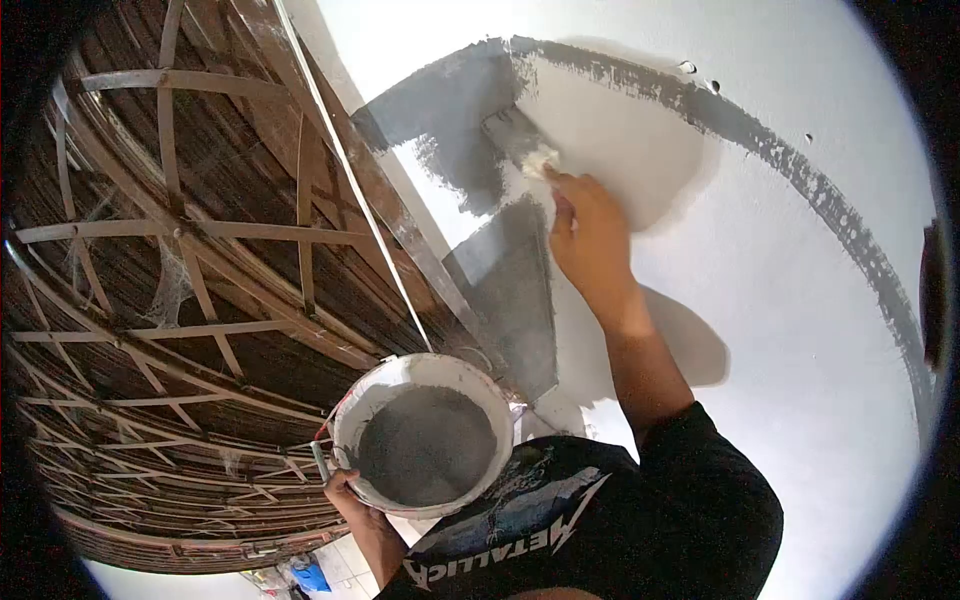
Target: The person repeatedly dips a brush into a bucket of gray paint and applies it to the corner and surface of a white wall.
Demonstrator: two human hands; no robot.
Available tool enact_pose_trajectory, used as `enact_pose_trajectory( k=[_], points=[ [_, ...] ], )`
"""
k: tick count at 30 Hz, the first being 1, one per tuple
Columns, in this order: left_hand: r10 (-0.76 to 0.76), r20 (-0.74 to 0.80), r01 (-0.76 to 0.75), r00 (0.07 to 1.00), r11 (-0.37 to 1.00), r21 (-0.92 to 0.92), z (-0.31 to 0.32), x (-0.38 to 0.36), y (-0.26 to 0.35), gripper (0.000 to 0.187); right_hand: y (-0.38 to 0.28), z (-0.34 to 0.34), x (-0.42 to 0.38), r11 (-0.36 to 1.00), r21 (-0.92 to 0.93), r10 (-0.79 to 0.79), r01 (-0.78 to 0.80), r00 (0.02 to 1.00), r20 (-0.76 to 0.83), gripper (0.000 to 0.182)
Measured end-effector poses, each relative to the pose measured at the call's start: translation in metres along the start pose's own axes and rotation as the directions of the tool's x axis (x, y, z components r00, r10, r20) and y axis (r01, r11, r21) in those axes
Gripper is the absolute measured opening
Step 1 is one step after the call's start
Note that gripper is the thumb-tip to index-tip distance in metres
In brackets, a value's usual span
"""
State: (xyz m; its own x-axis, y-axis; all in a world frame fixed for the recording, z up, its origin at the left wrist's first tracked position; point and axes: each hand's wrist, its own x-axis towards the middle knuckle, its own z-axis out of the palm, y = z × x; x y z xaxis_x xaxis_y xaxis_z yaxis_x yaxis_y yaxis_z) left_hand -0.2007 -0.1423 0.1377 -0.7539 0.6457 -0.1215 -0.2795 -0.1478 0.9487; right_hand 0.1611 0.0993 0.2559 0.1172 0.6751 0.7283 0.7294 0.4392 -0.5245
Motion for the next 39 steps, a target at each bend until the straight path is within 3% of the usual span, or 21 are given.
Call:
enact_pose_trajectory(
  k=[1, 5, 7, 8, 13, 16, 19, 22, 25, 28, 31, 32, 34, 36, 38, 39],
  points=[
    [-0.050, -0.037, 0.048, 0.998, 0.997, -0.064, 0.008, -0.005, 0.005, 0.025, 0.004, 0.008, -0.002, 1.000, -0.007, -0.011, 0.011, 1.000, 0.006, 0.037],
    [-0.035, 0.062, 0.037, 0.997, 0.999, -0.038, 0.001, -0.006, 0.006, 0.013, 0.006, 0.003, -0.015, 0.990, -0.138, 0.046, -0.018, 0.979, 0.200, 0.038],
    [-0.082, 0.082, 0.085, 0.993, 0.996, -0.034, -0.011, 0.003, 0.002, 0.031, -0.005, -0.018, -0.020, 0.985, -0.172, 0.073, -0.029, 0.963, 0.259, 0.037],
    [-0.101, 0.091, 0.104, 0.991, 0.994, -0.025, -0.019, 0.009, -0.001, 0.038, -0.008, -0.020, -0.022, 0.993, -0.116, 0.063, -0.037, 0.972, 0.225, 0.038],
    [-0.139, 0.119, 0.141, 0.983, 0.990, -0.006, -0.012, 0.005, 0.003, 0.039, -0.012, 0.000, -0.013, 0.981, 0.163, 0.103, -0.108, 0.994, 0.036, 0.039],
    [-0.126, 0.066, 0.123, 0.990, 0.991, 0.055, -0.008, 0.001, 0.007, 0.038, 0.007, 0.040, -0.007, 0.980, 0.197, 0.043, -0.030, 0.997, -0.061, 0.036],
    [-0.124, 0.072, 0.121, 0.990, 0.992, 0.042, -0.017, 0.006, 0.001, 0.038, 0.003, 0.034, -0.012, 0.971, -0.009, 0.236, -0.241, 0.942, 0.239, 0.037],
    [-0.119, 0.077, 0.117, 0.990, 0.993, 0.033, -0.016, 0.007, 0.001, 0.037, -0.008, 0.015, -0.015, 0.971, -0.005, 0.231, -0.240, 0.932, 0.278, 0.039],
    [-0.100, 0.080, 0.099, 0.992, 0.995, 0.007, -0.009, 0.003, 0.004, 0.032, -0.017, 0.008, -0.016, 0.992, 0.108, 0.067, -0.068, 0.998, 0.014, 0.036],
    [-0.068, 0.061, 0.070, 0.996, 0.997, -0.032, -0.009, 0.001, 0.002, 0.027, -0.007, 0.032, -0.001, 0.984, 0.180, 0.029, -0.014, 0.996, -0.083, 0.034],
    [-0.023, 0.144, 0.018, 0.989, 0.999, 0.038, -0.012, 0.004, 0.003, 0.027, 0.002, 0.042, -0.007, 0.976, -0.012, 0.218, -0.218, 0.971, 0.096, 0.034],
    [0.004, 0.120, -0.002, 0.993, 1.000, -0.020, -0.006, 0.000, 0.002, 0.022, 0.004, 0.037, -0.007, 0.976, -0.041, 0.217, -0.214, 0.961, 0.171, 0.033],
    [-0.100, 0.073, 0.108, 0.992, 0.988, -0.109, 0.000, -0.002, 0.008, 0.021, 0.008, 0.019, -0.014, 0.977, -0.095, 0.210, -0.190, 0.927, 0.310, 0.033],
    [-0.145, 0.065, 0.152, 0.987, 0.979, -0.135, -0.018, 0.010, -0.006, 0.024, -0.009, -0.001, -0.020, 0.984, -0.072, 0.177, -0.166, 0.963, 0.202, 0.040],
    [0.069, 0.184, -0.077, 0.981, 0.996, 0.037, -0.045, 0.022, -0.024, 0.018, -0.014, -0.005, -0.011, 0.992, -0.018, 0.127, -0.126, 0.989, 0.081, 0.039],
    [0.049, 0.152, -0.049, 0.987, 0.999, 0.000, -0.036, 0.019, -0.021, 0.020, -0.017, -0.001, -0.007, 0.995, 0.025, 0.098, -0.099, 0.995, 0.015, 0.035]
  ],
)
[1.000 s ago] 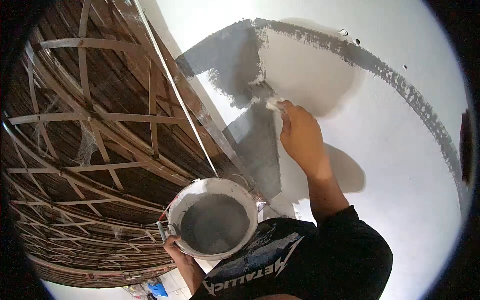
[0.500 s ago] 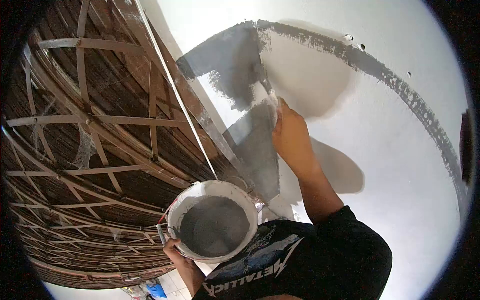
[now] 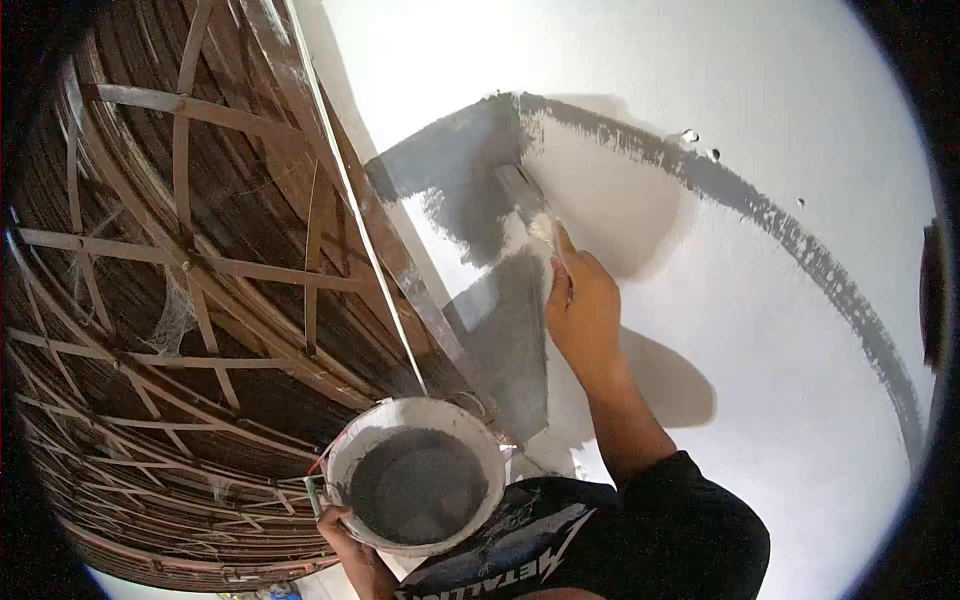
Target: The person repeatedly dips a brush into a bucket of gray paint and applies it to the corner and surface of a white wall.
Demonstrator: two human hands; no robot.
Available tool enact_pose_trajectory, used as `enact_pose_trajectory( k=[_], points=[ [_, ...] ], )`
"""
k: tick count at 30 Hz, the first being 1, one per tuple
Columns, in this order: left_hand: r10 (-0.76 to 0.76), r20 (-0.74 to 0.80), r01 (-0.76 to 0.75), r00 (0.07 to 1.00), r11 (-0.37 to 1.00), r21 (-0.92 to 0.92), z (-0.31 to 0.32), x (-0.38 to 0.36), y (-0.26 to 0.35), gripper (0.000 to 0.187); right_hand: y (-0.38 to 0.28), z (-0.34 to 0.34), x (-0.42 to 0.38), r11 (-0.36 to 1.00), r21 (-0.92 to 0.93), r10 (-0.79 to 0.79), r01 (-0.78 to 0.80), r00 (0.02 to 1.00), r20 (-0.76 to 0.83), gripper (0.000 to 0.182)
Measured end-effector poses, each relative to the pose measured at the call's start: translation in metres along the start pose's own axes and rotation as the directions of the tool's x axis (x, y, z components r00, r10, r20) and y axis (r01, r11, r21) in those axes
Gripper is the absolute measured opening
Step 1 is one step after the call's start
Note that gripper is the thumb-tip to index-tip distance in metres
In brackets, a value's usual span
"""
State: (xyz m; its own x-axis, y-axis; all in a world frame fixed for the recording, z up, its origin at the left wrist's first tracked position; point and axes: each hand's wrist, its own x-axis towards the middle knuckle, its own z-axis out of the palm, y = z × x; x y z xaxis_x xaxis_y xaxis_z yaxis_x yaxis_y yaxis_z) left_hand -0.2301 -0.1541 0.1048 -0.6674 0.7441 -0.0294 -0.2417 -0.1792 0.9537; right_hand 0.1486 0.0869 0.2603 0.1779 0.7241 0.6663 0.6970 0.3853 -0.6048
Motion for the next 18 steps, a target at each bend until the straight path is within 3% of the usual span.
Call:
enact_pose_trajectory(
  k=[1, 3, 5, 11, 13, 16, 18],
  points=[
    [-0.020, -0.032, 0.019, 0.999, 0.999, -0.042, 0.009, -0.002, 0.003, 0.023, 0.000, 0.003, 0.001, 0.999, 0.041, -0.022, 0.025, 0.998, -0.060, 0.031],
    [-0.082, -0.027, 0.080, 0.996, 0.995, -0.063, 0.011, -0.001, 0.007, 0.025, 0.015, 0.015, -0.003, 0.999, -0.039, 0.006, -0.005, 0.999, 0.037, 0.032],
    [-0.106, 0.016, 0.107, 0.994, 0.994, -0.038, 0.003, 0.003, 0.007, 0.039, 0.024, 0.016, -0.006, 0.996, -0.077, 0.045, -0.039, 0.996, 0.081, 0.031],
    [-0.073, -0.011, 0.074, 0.997, 0.993, 0.089, -0.021, 0.006, -0.003, 0.023, 0.025, 0.006, -0.012, 0.999, 0.021, 0.046, -0.046, 0.999, 0.011, 0.022],
    [-0.084, 0.003, 0.084, 0.996, 0.996, 0.012, -0.012, 0.000, 0.004, 0.015, 0.033, 0.020, -0.012, 0.999, 0.019, 0.049, -0.050, 0.999, 0.017, 0.022],
    [-0.185, -0.101, 0.175, 0.978, 0.979, -0.102, 0.031, -0.013, 0.025, 0.015, 0.029, 0.003, -0.014, 0.960, -0.261, 0.166, -0.102, 0.957, 0.237, 0.020],
    [-0.124, -0.056, 0.126, 0.991, 0.991, 0.041, 0.007, -0.002, 0.013, 0.035, 0.018, -0.018, -0.020, 0.973, -0.191, 0.176, -0.130, 0.953, 0.247, 0.019]
  ],
)
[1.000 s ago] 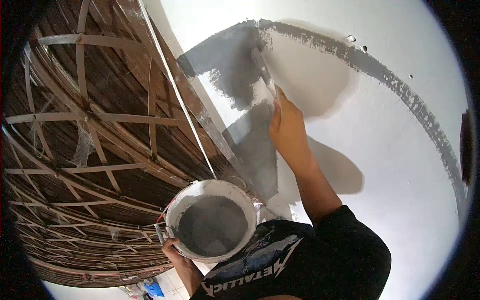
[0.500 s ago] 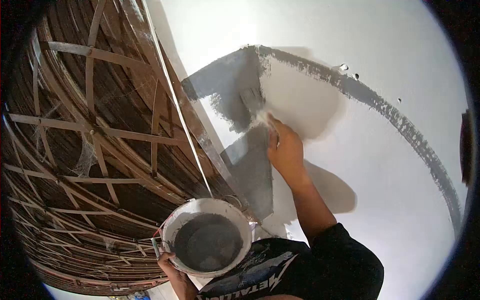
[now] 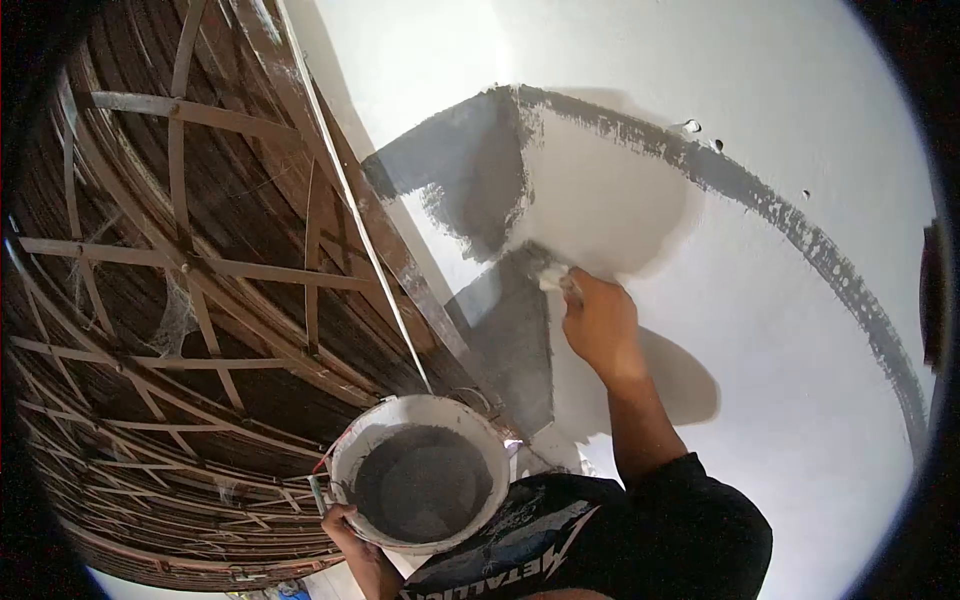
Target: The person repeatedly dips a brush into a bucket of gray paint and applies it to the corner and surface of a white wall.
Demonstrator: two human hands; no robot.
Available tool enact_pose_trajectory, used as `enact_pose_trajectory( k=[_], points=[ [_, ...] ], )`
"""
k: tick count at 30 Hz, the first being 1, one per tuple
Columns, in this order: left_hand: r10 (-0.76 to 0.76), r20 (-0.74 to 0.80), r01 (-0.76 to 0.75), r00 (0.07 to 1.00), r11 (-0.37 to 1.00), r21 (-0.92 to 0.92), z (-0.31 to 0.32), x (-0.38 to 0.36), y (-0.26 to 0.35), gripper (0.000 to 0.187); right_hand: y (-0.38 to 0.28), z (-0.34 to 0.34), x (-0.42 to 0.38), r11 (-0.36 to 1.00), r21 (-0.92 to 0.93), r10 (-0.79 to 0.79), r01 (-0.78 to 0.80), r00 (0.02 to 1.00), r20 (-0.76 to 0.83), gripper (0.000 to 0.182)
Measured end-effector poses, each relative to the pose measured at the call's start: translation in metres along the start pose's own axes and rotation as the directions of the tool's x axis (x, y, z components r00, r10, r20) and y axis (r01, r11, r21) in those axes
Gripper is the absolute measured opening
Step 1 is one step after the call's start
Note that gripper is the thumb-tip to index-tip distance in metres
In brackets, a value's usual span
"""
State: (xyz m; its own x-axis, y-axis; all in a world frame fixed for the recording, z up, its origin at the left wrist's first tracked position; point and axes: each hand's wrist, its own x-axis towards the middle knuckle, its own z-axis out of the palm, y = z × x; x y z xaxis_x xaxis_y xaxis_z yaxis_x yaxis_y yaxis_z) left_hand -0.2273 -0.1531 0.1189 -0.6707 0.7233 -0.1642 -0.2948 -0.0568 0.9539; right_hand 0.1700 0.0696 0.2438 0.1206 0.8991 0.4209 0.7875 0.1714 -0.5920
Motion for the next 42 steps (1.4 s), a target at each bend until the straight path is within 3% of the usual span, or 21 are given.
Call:
enact_pose_trajectory(
  k=[7, 10, 13, 15, 16, 17, 19, 20, 21, 23, 24, 26, 27, 30, 31, 32, 34, 35, 37, 40, 42],
  points=[
    [-0.049, 0.034, 0.050, 0.998, 0.998, -0.043, 0.009, -0.005, 0.007, 0.057, 0.008, 0.035, 0.014, 0.969, 0.210, -0.079, 0.128, 0.971, -0.228, 0.020],
    [-0.004, 0.041, 0.007, 0.999, 0.998, -0.066, 0.017, -0.006, 0.011, 0.040, 0.012, 0.026, 0.009, 0.999, 0.042, 0.017, -0.016, 0.999, -0.038, 0.020],
    [0.140, 0.030, -0.142, 0.990, 0.989, 0.050, -0.005, 0.004, -0.004, 0.018, 0.004, 0.015, -0.003, 0.966, 0.233, -0.056, 0.110, 0.973, -0.225, 0.022],
    [0.341, 0.053, -0.344, 0.939, 0.910, 0.230, -0.016, 0.011, -0.013, 0.028, 0.004, 0.030, 0.006, 0.952, 0.253, -0.093, 0.175, 0.948, -0.306, 0.023],
    [0.293, 0.014, -0.292, 0.956, 0.946, 0.143, -0.031, 0.019, -0.031, 0.025, 0.004, 0.037, 0.010, 0.943, 0.262, -0.109, 0.204, 0.935, -0.336, 0.024],
    [0.243, -0.024, -0.242, 0.970, 0.969, 0.050, -0.047, 0.027, -0.049, 0.023, 0.006, 0.037, 0.011, 0.978, 0.163, -0.094, 0.133, 0.969, -0.229, 0.026],
    [0.382, 0.082, -0.390, 0.921, 0.890, 0.236, -0.034, 0.012, -0.027, 0.028, 0.009, 0.030, 0.010, 0.996, -0.069, -0.048, 0.048, 0.999, 0.002, 0.029],
    [0.415, 0.101, -0.426, 0.904, 0.862, 0.275, -0.025, 0.008, -0.020, 0.029, 0.007, 0.021, 0.003, 0.992, -0.122, -0.017, 0.019, 1.000, 0.016, 0.030],
    [0.186, -0.036, -0.179, 0.982, 0.974, 0.142, -0.020, 0.007, -0.017, 0.032, 0.003, 0.010, -0.005, 0.985, -0.175, 0.000, 0.006, 0.999, 0.035, 0.031],
    [0.248, 0.057, -0.255, 0.967, 0.938, 0.235, -0.040, 0.015, -0.030, 0.024, -0.003, -0.007, -0.022, 0.985, -0.098, -0.138, 0.142, 0.989, 0.045, 0.018],
    [0.279, 0.103, -0.296, 0.955, 0.914, 0.276, -0.049, 0.019, -0.035, 0.021, -0.007, -0.015, -0.023, 0.988, 0.060, -0.153, 0.143, 0.960, 0.236, 0.019],
    [0.121, -0.020, -0.115, 0.992, 0.974, 0.195, -0.009, -0.006, -0.007, 0.015, -0.011, -0.017, -0.027, 0.943, 0.323, -0.259, 0.074, 0.772, 0.580, 0.024],
    [0.143, -0.043, -0.144, 0.989, 0.990, 0.002, 0.006, -0.010, -0.001, 0.007, -0.019, -0.005, -0.033, 0.938, 0.314, -0.320, 0.146, 0.710, 0.627, 0.025],
    [0.282, 0.042, -0.284, 0.959, 0.939, 0.193, -0.014, 0.007, -0.017, 0.023, -0.039, 0.034, -0.050, 0.883, 0.374, -0.469, 0.284, 0.488, 0.736, 0.030],
    [0.268, 0.050, -0.273, 0.962, 0.939, 0.211, -0.012, 0.008, -0.014, 0.029, -0.047, 0.059, -0.056, 0.856, 0.440, -0.516, 0.273, 0.376, 0.770, 0.031],
    [0.215, 0.012, -0.216, 0.976, 0.972, 0.090, -0.004, 0.003, -0.012, 0.019, -0.055, 0.082, -0.064, 0.829, 0.500, -0.556, 0.251, 0.262, 0.789, 0.032],
    [0.107, -0.067, -0.117, 0.992, 0.979, -0.169, 0.023, -0.009, 0.005, 0.009, -0.068, 0.109, -0.085, 0.772, 0.555, -0.632, 0.310, 0.279, 0.723, 0.034],
    [0.014, -0.101, -0.031, 0.995, 0.986, -0.163, 0.020, -0.007, 0.004, 0.028, -0.075, 0.127, -0.095, 0.709, 0.602, -0.702, 0.368, 0.277, 0.656, 0.038],
    [-0.092, -0.165, 0.057, 0.982, 0.977, -0.207, 0.031, -0.013, 0.015, 0.029, -0.083, 0.158, -0.111, 0.598, 0.636, -0.796, 0.488, 0.266, 0.544, 0.038],
    [-0.136, -0.128, 0.111, 0.982, 0.976, -0.186, 0.026, -0.012, 0.015, 0.027, -0.096, 0.180, -0.129, 0.482, 0.589, -0.861, 0.648, 0.224, 0.457, 0.032],
    [-0.053, -0.137, 0.028, 0.989, 0.984, -0.175, 0.020, -0.008, 0.004, 0.034, -0.110, 0.184, -0.137, 0.439, 0.545, -0.866, 0.715, 0.175, 0.468, 0.030]
  ],
)
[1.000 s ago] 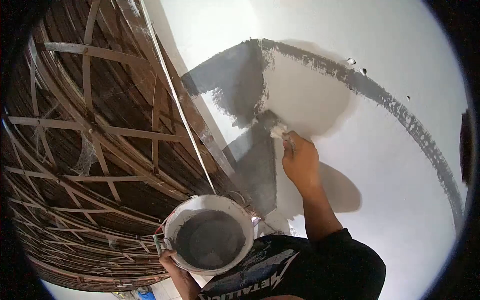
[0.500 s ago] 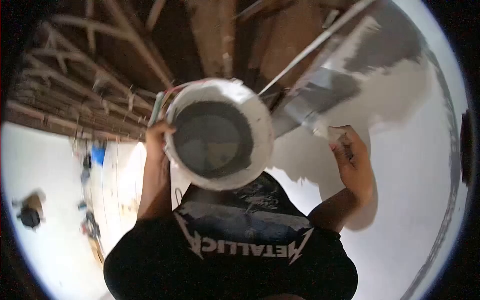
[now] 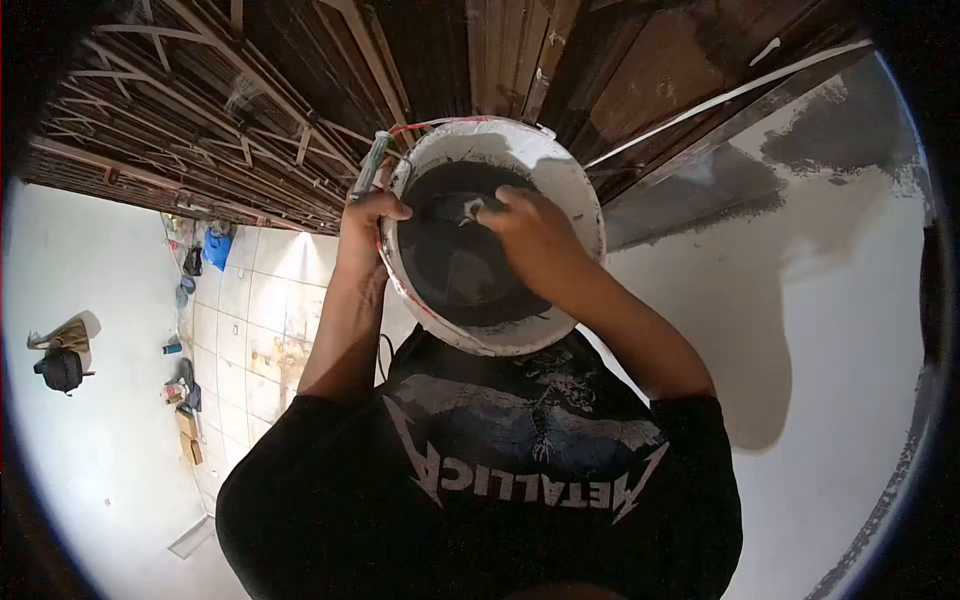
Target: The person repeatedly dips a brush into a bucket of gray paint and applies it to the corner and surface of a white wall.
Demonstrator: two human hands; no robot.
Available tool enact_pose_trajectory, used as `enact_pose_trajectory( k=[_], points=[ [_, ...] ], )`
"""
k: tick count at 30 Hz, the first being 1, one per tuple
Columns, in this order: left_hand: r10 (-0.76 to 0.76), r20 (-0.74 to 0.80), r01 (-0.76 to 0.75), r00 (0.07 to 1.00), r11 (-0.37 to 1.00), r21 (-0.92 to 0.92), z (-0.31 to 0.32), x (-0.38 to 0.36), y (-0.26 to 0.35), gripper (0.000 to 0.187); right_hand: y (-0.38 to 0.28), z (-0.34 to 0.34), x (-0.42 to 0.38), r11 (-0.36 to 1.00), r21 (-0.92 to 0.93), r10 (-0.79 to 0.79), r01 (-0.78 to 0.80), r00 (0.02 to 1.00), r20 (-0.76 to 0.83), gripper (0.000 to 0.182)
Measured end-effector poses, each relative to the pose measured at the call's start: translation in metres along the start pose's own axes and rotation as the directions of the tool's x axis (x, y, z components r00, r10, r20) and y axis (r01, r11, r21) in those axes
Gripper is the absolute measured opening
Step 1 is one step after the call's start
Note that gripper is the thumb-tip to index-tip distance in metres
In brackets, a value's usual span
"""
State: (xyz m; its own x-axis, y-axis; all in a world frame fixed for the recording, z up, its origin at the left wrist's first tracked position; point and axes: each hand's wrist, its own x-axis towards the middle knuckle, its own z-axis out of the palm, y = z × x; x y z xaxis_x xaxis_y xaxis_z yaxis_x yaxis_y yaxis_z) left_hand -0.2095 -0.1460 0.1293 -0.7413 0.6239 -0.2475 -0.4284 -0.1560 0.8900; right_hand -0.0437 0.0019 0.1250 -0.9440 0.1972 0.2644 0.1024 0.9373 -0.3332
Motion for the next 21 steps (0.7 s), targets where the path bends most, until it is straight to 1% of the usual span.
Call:
enact_pose_trajectory(
  k=[2, 3, 4, 6, 9, 10, 12, 15, 17, 18, 19, 21],
  points=[
    [0.031, 0.002, -0.031, 1.000, 0.999, 0.009, -0.003, 0.005, -0.003, 0.040, -0.004, 0.007, 0.004, 0.998, -0.040, 0.046, -0.044, 0.998, 0.032, 0.034],
    [0.017, -0.002, -0.017, 1.000, 1.000, 0.019, 0.001, 0.002, 0.003, 0.042, -0.006, 0.008, 0.005, 0.996, -0.060, 0.066, -0.063, 0.997, 0.050, 0.036],
    [0.000, -0.009, 0.000, 1.000, 1.000, 0.029, 0.005, 0.000, 0.007, 0.045, -0.007, 0.006, 0.006, 0.993, -0.063, 0.106, -0.102, 0.992, 0.061, 0.034],
    [0.018, 0.004, -0.018, 1.000, 1.000, -0.008, 0.014, -0.005, 0.012, 0.046, -0.012, 0.001, 0.006, 0.981, -0.065, 0.189, -0.183, 0.978, 0.091, 0.031],
    [0.002, -0.004, -0.002, 1.000, 1.000, 0.015, 0.005, 0.001, 0.007, 0.049, 0.000, 0.007, 0.007, 0.990, -0.006, 0.137, -0.137, 0.990, -0.027, 0.012],
    [-0.009, -0.009, 0.010, 1.000, 0.999, 0.034, 0.002, 0.004, 0.005, 0.049, 0.001, 0.007, 0.010, 0.988, -0.041, 0.149, -0.149, 0.989, 0.001, 0.012],
    [0.063, 0.029, -0.064, 0.998, 0.997, 0.039, 0.006, 0.002, 0.005, 0.043, 0.000, 0.007, 0.017, 0.979, -0.115, 0.177, -0.170, 0.983, 0.055, 0.012],
    [0.086, 0.038, -0.088, 0.996, 0.993, 0.075, -0.001, 0.006, 0.000, 0.032, 0.000, 0.020, 0.021, 0.949, -0.242, 0.217, -0.201, 0.975, 0.042, 0.014],
    [0.059, 0.014, -0.059, 0.998, 0.997, 0.058, -0.005, 0.008, -0.004, 0.026, -0.001, 0.020, 0.023, 0.943, -0.219, 0.273, -0.250, 0.959, 0.081, 0.014],
    [0.036, -0.004, -0.036, 0.999, 0.999, 0.023, 0.003, 0.003, 0.003, 0.024, -0.001, 0.021, 0.022, 0.939, -0.209, 0.301, -0.275, 0.948, 0.102, 0.014],
    [0.012, -0.022, -0.013, 1.000, 1.000, -0.013, 0.007, 0.000, 0.006, 0.022, 0.000, 0.022, 0.021, 0.946, -0.193, 0.283, -0.262, 0.955, 0.090, 0.014],
    [0.023, -0.020, -0.024, 1.000, 1.000, -0.018, 0.004, 0.000, 0.003, 0.021, 0.003, 0.027, 0.018, 0.959, -0.160, 0.248, -0.235, 0.967, 0.064, 0.014]
  ],
)
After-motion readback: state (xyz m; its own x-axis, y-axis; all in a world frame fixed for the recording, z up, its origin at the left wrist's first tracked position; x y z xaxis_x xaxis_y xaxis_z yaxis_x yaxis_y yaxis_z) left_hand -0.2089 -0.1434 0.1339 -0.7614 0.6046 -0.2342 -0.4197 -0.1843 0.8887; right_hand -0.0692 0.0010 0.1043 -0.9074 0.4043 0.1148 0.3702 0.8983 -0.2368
